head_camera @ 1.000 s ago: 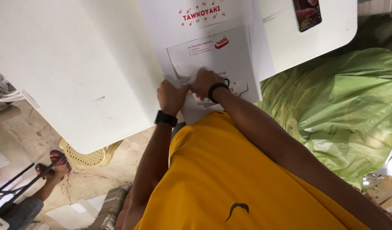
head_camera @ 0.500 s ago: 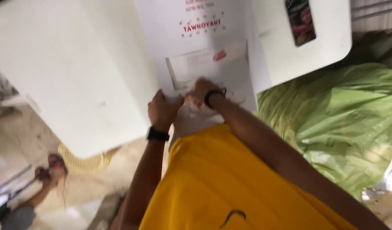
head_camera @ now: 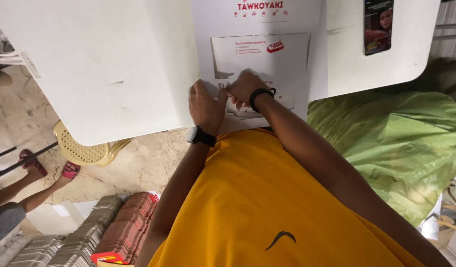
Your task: Manually punching out pre-cut cardboard shapes from a sheet and stacking the results.
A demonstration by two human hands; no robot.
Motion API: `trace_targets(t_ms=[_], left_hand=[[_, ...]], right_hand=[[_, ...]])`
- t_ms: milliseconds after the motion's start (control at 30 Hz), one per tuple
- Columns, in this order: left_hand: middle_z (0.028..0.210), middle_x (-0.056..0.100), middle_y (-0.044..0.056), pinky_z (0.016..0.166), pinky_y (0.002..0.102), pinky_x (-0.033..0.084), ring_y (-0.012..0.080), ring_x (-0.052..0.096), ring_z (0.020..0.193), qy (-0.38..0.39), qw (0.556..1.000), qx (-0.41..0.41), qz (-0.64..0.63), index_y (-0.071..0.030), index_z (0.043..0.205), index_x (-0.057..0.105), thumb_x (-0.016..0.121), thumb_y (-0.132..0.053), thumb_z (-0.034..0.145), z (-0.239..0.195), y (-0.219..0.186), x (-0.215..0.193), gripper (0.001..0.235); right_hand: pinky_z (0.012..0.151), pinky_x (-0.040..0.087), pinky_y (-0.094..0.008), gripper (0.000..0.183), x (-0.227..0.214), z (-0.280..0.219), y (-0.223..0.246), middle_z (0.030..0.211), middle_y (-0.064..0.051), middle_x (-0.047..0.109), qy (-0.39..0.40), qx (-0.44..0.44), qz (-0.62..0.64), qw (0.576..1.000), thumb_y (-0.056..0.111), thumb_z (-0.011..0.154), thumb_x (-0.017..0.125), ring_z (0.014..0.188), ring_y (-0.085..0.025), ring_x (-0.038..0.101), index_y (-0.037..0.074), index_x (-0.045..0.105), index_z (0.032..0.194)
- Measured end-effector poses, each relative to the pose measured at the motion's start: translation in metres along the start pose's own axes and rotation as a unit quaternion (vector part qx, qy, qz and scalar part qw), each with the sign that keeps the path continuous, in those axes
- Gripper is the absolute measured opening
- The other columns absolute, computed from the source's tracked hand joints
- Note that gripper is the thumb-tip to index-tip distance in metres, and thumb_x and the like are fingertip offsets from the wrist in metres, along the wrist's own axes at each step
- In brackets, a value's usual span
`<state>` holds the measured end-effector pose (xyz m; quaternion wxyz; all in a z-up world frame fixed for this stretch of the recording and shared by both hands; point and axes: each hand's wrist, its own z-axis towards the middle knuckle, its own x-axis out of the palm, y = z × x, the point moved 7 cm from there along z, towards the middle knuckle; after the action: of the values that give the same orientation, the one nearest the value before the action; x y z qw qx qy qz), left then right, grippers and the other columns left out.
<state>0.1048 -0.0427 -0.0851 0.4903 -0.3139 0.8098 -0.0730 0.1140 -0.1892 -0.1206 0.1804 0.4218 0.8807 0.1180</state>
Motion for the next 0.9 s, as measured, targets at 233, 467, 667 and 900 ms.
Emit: trace_targets(t_ms=[233, 467, 667, 900], left_hand=[[0.116, 0.067, 0.019, 0.091, 0.053, 0.056, 0.0396, 0.070, 0.108, 0.095, 0.994, -0.058, 0.001, -0.008, 0.126, 0.043, 0.070, -0.051, 0.086, 0.031, 0.030, 0.023, 0.065], [0.096, 0.074, 0.017, 0.084, 0.053, 0.059, 0.0407, 0.074, 0.097, 0.100, 0.992, -0.053, 0.056, -0.011, 0.109, 0.060, 0.072, -0.047, 0.077, 0.035, 0.018, 0.026, 0.049], [0.096, 0.075, 0.025, 0.088, 0.055, 0.058, 0.0443, 0.074, 0.097, 0.096, 0.990, -0.036, 0.097, -0.011, 0.125, 0.060, 0.073, -0.045, 0.080, -0.029, -0.067, -0.041, 0.059], [0.099, 0.069, 0.021, 0.080, 0.057, 0.060, 0.0449, 0.072, 0.098, -0.025, 0.999, 0.005, 0.039, -0.012, 0.107, 0.060, 0.073, -0.053, 0.080, 0.011, 0.005, -0.010, 0.051]], right_hand=[[0.055, 0.055, -0.026, 0.043, -0.010, -0.022, 0.013, 0.059, -0.008, 0.070, 0.010, -0.006, 0.037, 0.999, 0.048, 0.078, 0.073, 0.053, -0.014, 0.066, 0.006, 0.072, 0.067], [0.063, 0.059, -0.036, 0.035, 0.001, -0.001, -0.003, 0.059, -0.005, 0.071, -0.027, -0.008, -0.031, 0.999, 0.047, 0.079, 0.071, 0.057, -0.022, 0.070, 0.016, 0.074, 0.063], [0.091, 0.049, -0.030, 0.037, 0.056, 0.088, -0.066, 0.108, 0.000, 0.072, -0.062, 0.022, -0.332, 0.941, 0.034, 0.105, 0.048, 0.110, -0.016, 0.066, 0.008, 0.074, 0.114], [0.050, 0.055, -0.031, 0.039, 0.000, 0.016, -0.004, 0.054, -0.010, 0.069, -0.008, -0.023, -0.004, 1.000, 0.047, 0.076, 0.075, 0.050, -0.021, 0.069, 0.011, 0.073, 0.060]])
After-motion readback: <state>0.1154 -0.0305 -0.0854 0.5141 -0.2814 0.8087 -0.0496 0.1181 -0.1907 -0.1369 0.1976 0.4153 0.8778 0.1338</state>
